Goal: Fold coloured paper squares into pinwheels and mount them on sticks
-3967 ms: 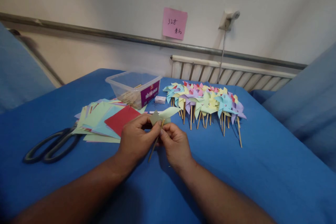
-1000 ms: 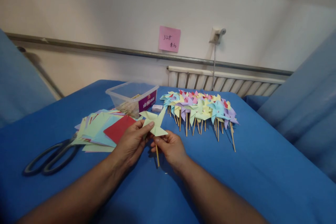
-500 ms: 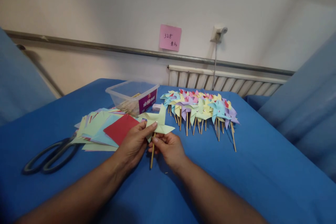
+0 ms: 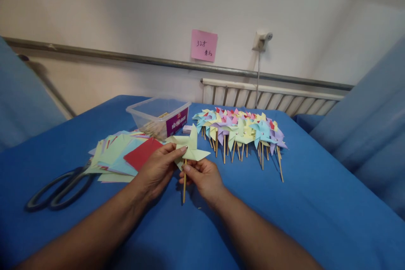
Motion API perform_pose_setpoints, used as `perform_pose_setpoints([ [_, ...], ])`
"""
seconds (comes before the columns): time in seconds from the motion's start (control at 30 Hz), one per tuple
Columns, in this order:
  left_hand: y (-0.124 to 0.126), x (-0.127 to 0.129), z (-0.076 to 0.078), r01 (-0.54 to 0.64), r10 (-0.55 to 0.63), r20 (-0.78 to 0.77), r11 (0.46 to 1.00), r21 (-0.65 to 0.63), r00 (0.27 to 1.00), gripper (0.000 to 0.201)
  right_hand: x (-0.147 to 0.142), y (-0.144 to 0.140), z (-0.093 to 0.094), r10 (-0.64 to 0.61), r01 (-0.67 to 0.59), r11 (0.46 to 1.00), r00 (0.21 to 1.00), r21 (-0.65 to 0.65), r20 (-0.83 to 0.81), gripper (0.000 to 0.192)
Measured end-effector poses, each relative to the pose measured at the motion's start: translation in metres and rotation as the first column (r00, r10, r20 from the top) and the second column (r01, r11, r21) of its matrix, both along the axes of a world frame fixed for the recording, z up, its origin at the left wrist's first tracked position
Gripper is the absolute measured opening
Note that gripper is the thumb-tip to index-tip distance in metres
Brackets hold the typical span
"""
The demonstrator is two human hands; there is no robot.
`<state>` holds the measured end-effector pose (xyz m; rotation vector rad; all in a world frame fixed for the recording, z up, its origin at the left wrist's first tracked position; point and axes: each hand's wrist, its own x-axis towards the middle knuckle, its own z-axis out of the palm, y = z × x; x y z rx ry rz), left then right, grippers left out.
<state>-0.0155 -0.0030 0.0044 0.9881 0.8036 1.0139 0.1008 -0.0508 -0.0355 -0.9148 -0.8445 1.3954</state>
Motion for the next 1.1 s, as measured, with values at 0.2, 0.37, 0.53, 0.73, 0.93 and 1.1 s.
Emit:
perform_pose_setpoints([
  [0.2,-0.002,-0.001,0.006,-0.001,0.001,0.017,1.000,-0.010,1.000,0.025,0.000,0.000,0.000,0.044,-0.044,0.999,0.999,0.008,-0.008,0.038],
  [0.37,-0.003,0.000,0.007,-0.010,0.010,0.022,1.000,-0.027,1.000,0.023,0.001,0.000,-0.002,0.054,-0.054,0.999,0.999,0.006,0.003,0.037],
  [0.53,-0.003,0.000,0.006,0.005,-0.003,0.044,0.999,-0.038,0.999,0.022,-0.002,0.000,-0.002,0.050,-0.051,0.998,0.998,0.030,0.026,0.035],
  [0.73,-0.002,0.000,0.002,-0.016,0.027,0.103,0.994,-0.111,0.994,0.022,-0.002,-0.003,0.003,-0.180,0.167,0.969,0.982,0.180,0.061,0.036],
  [0.93,-0.005,0.001,-0.003,0.034,-0.005,0.156,0.982,-0.187,0.988,0.018,0.009,-0.004,0.004,-0.332,0.238,0.930,0.871,0.281,0.362,0.031],
  [1.1,-0.007,0.003,-0.003,0.064,-0.019,0.170,0.962,-0.266,0.985,0.016,0.013,-0.002,0.002,-0.375,0.244,0.915,0.807,0.320,0.456,0.027],
])
